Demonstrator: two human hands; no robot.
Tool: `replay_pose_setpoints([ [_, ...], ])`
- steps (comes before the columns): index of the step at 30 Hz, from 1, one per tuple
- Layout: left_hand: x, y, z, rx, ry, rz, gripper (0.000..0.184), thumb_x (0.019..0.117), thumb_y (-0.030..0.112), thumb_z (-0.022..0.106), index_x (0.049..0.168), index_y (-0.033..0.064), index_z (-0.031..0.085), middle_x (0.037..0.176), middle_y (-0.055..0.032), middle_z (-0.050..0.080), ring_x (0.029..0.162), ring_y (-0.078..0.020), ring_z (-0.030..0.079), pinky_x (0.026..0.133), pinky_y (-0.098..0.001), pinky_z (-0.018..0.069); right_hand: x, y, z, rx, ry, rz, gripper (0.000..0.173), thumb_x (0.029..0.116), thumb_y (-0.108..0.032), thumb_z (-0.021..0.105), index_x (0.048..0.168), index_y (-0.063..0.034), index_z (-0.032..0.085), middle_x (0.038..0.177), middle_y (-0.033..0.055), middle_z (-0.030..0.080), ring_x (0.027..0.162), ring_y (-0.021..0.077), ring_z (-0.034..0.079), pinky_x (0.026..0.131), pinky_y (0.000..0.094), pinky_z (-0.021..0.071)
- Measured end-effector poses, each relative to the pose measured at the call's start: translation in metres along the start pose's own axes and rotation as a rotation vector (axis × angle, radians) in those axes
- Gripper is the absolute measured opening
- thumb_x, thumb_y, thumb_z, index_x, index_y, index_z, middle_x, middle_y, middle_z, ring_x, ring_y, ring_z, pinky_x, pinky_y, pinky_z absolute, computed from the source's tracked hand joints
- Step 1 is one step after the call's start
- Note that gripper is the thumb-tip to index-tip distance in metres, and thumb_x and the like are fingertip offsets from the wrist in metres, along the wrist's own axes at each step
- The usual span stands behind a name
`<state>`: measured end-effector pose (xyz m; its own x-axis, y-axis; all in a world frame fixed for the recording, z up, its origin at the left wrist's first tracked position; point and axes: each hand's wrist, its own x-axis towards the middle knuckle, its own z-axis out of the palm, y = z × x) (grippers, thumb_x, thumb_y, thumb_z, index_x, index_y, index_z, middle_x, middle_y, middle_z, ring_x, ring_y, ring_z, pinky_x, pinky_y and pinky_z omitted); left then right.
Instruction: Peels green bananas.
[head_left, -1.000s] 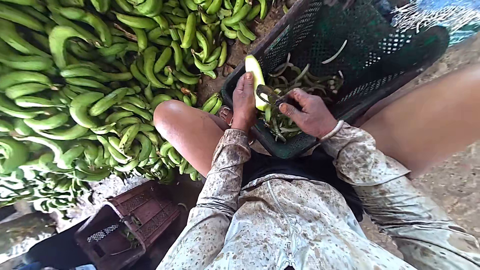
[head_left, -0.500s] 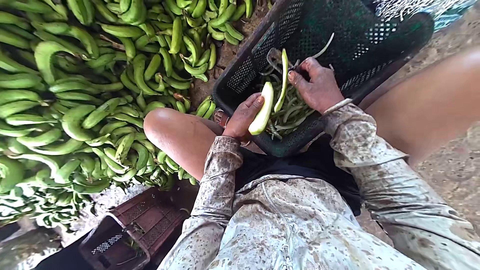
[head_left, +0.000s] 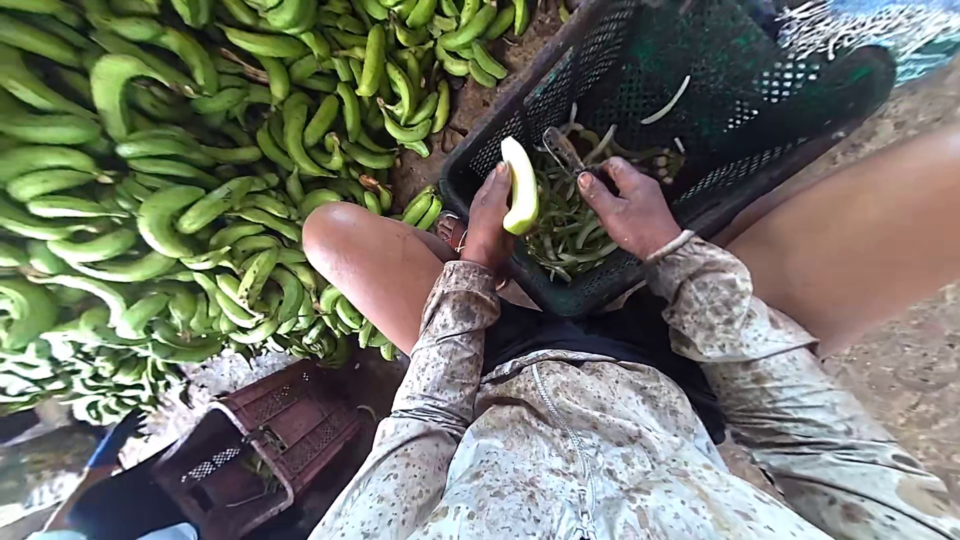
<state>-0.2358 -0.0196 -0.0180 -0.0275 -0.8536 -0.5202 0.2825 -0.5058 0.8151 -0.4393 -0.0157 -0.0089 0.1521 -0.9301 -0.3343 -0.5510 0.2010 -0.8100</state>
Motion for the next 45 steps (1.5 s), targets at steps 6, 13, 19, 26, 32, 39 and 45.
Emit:
replay_pose_setpoints([
  [6, 0.021, -0.001, 0.004, -0.036, 0.362, 0.371, 0.041, 0.1097, 0.026, 0.047, 0.143, 0.0032, 0.043, 0.117, -0.014, 0.062, 0.103, -0.0191, 0.065, 0.092, -0.0382, 0.0566, -0.014, -0.009, 0.029, 0.011, -0.045, -0.288, 0.044, 0.105, -0.041, 0.052, 0.12, -0.0008, 0.064, 0.102, 0.014, 0.07, 0.093, 0.0213, 0.069, 0.086, 0.042, 0.0564],
  [13, 0.024, -0.004, 0.007, 0.184, 0.46, 0.456, 0.055, 0.1099, 0.023, 0.042, 0.156, 0.0011, 0.021, 0.146, -0.0202, 0.044, 0.126, -0.0194, 0.054, 0.106, -0.0328, 0.0477, -0.012, -0.007, 0.031, -0.037, -0.041, -0.252, 0.045, 0.1069, -0.043, 0.047, 0.123, -0.0033, 0.062, 0.107, 0.0145, 0.069, 0.099, 0.0239, 0.069, 0.089, 0.045, 0.0552],
  [19, -0.001, 0.003, 0.02, 0.005, -0.138, 0.09, 0.034, 0.1101, 0.028, 0.037, 0.136, 0.0069, 0.042, 0.097, -0.0089, 0.063, 0.072, -0.0158, 0.064, 0.061, -0.0315, 0.0582, 0.02, 0.004, 0.008, -0.045, -0.028, -0.07, 0.045, 0.1106, -0.039, 0.042, 0.126, -0.002, 0.061, 0.105, 0.0196, 0.069, 0.099, 0.0316, 0.068, 0.09, 0.0528, 0.0522],
  [26, -0.006, 0.026, 0.014, -0.062, -0.598, -0.102, 0.045, 0.1028, 0.023, 0.051, 0.144, 0.0077, 0.041, 0.107, -0.0151, 0.069, 0.078, -0.0216, 0.071, 0.063, -0.0332, 0.0613, 0.039, 0.021, -0.027, -0.08, 0.147, -0.006, 0.048, 0.1084, -0.041, 0.048, 0.123, 0.0019, 0.062, 0.111, 0.0228, 0.069, 0.103, 0.0329, 0.068, 0.095, 0.0524, 0.0519],
  [32, 0.013, 0.043, 0.029, -0.425, 0.038, 0.056, 0.03, 0.1079, 0.016, 0.048, 0.136, 0.0065, 0.044, 0.112, -0.0164, 0.066, 0.095, -0.026, 0.07, 0.085, -0.0422, 0.06, 0.016, 0.009, -0.012, -0.049, 0.295, -0.234, 0.043, 0.1019, -0.031, 0.062, 0.125, 0.0056, 0.063, 0.117, 0.0241, 0.069, 0.111, 0.0345, 0.068, 0.1, 0.0524, 0.053],
  [39, 0.02, 0.04, 0.03, -0.688, 0.366, 0.02, 0.015, 0.1068, 0.016, 0.047, 0.12, 0.0082, 0.049, 0.1, -0.0107, 0.058, 0.087, -0.0216, 0.063, 0.082, -0.0391, 0.0571, 0.008, 0.008, 0.016, -0.068, 0.217, -0.263, 0.05, 0.0975, -0.039, 0.069, 0.125, 0.0033, 0.064, 0.125, 0.0217, 0.067, 0.119, 0.0368, 0.063, 0.103, 0.0634, 0.0445],
  [45, 0.024, 0.039, 0.029, -0.724, 0.394, 0.021, 0.018, 0.108, 0.018, 0.045, 0.122, 0.0079, 0.048, 0.103, -0.0117, 0.059, 0.09, -0.0222, 0.063, 0.084, -0.0392, 0.0568, 0.008, 0.009, 0.018, -0.075, 0.215, -0.277, 0.05, 0.0978, -0.039, 0.069, 0.125, 0.0026, 0.064, 0.123, 0.0213, 0.067, 0.115, 0.036, 0.065, 0.101, 0.0607, 0.0482],
])
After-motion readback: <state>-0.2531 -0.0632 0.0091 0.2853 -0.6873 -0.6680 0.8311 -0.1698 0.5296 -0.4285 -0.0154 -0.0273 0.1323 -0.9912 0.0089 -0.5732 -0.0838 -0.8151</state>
